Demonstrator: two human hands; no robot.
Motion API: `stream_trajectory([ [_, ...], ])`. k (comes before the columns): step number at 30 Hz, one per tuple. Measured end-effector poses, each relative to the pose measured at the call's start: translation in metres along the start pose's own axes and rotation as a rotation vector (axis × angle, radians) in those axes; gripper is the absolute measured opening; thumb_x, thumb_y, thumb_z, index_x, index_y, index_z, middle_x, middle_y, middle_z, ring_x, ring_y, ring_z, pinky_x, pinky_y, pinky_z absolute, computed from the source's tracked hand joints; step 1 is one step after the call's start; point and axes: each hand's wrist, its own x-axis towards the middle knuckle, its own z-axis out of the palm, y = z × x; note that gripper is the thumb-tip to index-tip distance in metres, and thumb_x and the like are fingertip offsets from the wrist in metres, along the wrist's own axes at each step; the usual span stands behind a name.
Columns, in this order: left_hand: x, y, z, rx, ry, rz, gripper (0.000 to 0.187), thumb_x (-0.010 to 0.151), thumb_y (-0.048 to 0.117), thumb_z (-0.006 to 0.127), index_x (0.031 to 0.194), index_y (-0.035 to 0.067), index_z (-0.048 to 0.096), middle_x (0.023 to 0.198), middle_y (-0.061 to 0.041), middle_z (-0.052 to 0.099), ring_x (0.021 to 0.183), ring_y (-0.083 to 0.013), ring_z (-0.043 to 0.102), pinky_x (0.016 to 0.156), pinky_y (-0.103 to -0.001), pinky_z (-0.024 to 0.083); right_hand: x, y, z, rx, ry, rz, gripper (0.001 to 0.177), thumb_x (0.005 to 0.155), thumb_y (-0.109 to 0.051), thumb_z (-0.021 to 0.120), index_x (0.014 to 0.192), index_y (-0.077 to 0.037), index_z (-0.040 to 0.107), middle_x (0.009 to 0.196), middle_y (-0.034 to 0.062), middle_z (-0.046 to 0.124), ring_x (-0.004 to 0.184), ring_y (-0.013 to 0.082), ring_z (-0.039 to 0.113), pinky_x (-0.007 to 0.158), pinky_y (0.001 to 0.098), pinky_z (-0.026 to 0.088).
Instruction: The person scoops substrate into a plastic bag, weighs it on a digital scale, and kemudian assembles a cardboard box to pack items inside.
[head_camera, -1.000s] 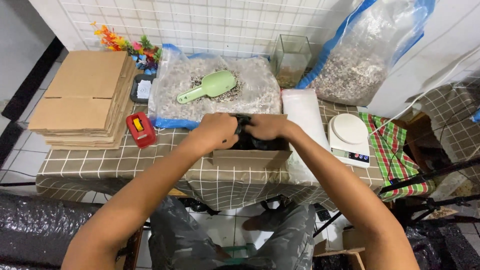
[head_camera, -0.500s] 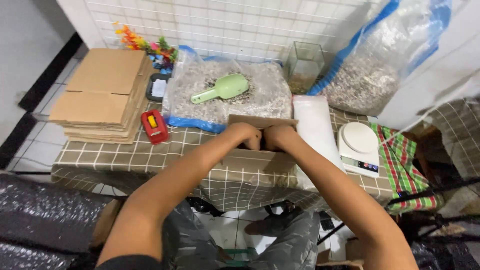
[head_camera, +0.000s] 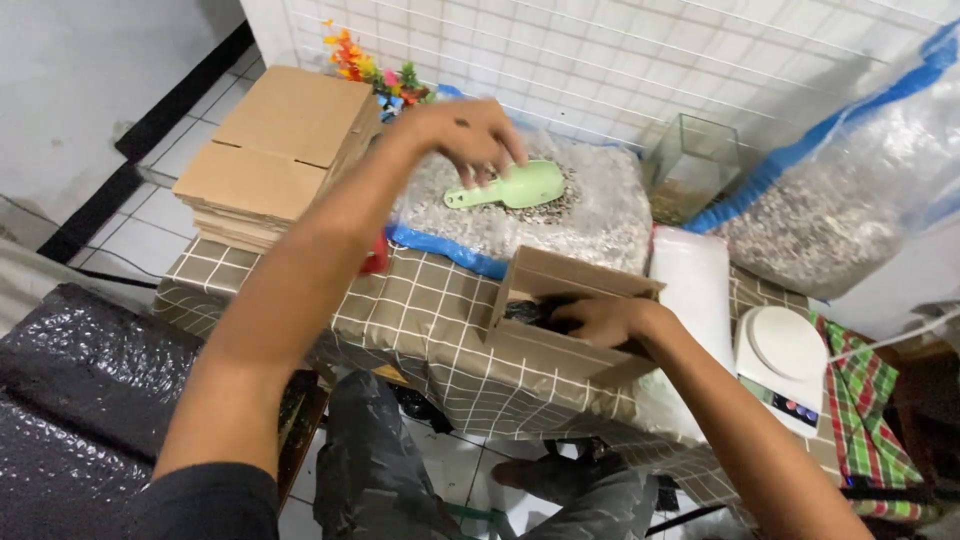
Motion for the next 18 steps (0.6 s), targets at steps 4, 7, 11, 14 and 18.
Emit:
stream_trajectory([
  [4, 0.061, -0.132, -0.087, 0.509, 0.819, -0.164, 0.016, 0.082, -0.008, 0.059, 0.093, 0.001, 0.068, 0.095, -0.024, 0.066, 0.068, -0.0346, 0.07, 0.052, -0.04, 0.057, 0.001, 0.016, 0.011, -0.069, -0.001, 0.107, 0.05, 0.103, -0.037, 0.042, 0.152, -0.028, 0.043, 0.159, -0.0015, 0.043, 0.144, 0.0231, 0.046, 0.122, 0.0447, 0.035],
  [7, 0.073, -0.179, -0.095, 0.715, 1.02, -0.269, 0.007, 0.08, -0.008, 0.07, 0.081, -0.001, 0.066, 0.083, -0.021, 0.064, 0.076, -0.0401, 0.067, 0.057, -0.049, 0.056, -0.034, 0.016, 0.014, -0.024, 0.307, -0.003, 0.042, 0.102, -0.032, 0.044, 0.137, -0.02, 0.064, 0.139, -0.0016, 0.069, 0.121, 0.0198, 0.069, 0.106, 0.0384, 0.051],
  [11, 0.121, -0.247, -0.116, 0.868, 0.97, -0.45, 0.039, 0.083, -0.009, 0.068, 0.117, 0.008, 0.063, 0.102, -0.017, 0.069, 0.092, -0.038, 0.069, 0.068, -0.049, 0.06, -0.096, 0.002, 0.019, 0.229, 0.658, 0.067, 0.038, 0.097, -0.029, 0.053, 0.128, -0.026, 0.074, 0.13, -0.007, 0.08, 0.116, 0.014, 0.077, 0.096, 0.0325, 0.056],
  [14, 0.138, -0.277, -0.123, 1.072, 0.982, -0.465, 0.065, 0.079, 0.006, 0.08, 0.137, 0.018, 0.055, 0.093, -0.012, 0.069, 0.084, -0.0304, 0.07, 0.062, -0.042, 0.06, -0.113, 0.036, 0.05, 0.325, 0.703, 0.287, 0.036, 0.093, -0.029, 0.058, 0.122, -0.028, 0.081, 0.119, -0.0123, 0.088, 0.11, 0.007, 0.082, 0.09, 0.0279, 0.056],
  [18, 0.185, -0.329, -0.144, 1.312, 1.075, -0.393, 0.019, 0.085, 0.002, 0.069, 0.079, 0.019, 0.073, 0.08, -0.003, 0.069, 0.072, -0.0225, 0.07, 0.056, -0.035, 0.059, -0.122, 0.059, 0.079, 0.428, 0.808, 0.36, 0.031, 0.091, -0.027, 0.064, 0.113, -0.025, 0.086, 0.113, -0.0076, 0.091, 0.112, 0.0044, 0.081, 0.091, 0.0265, 0.055],
])
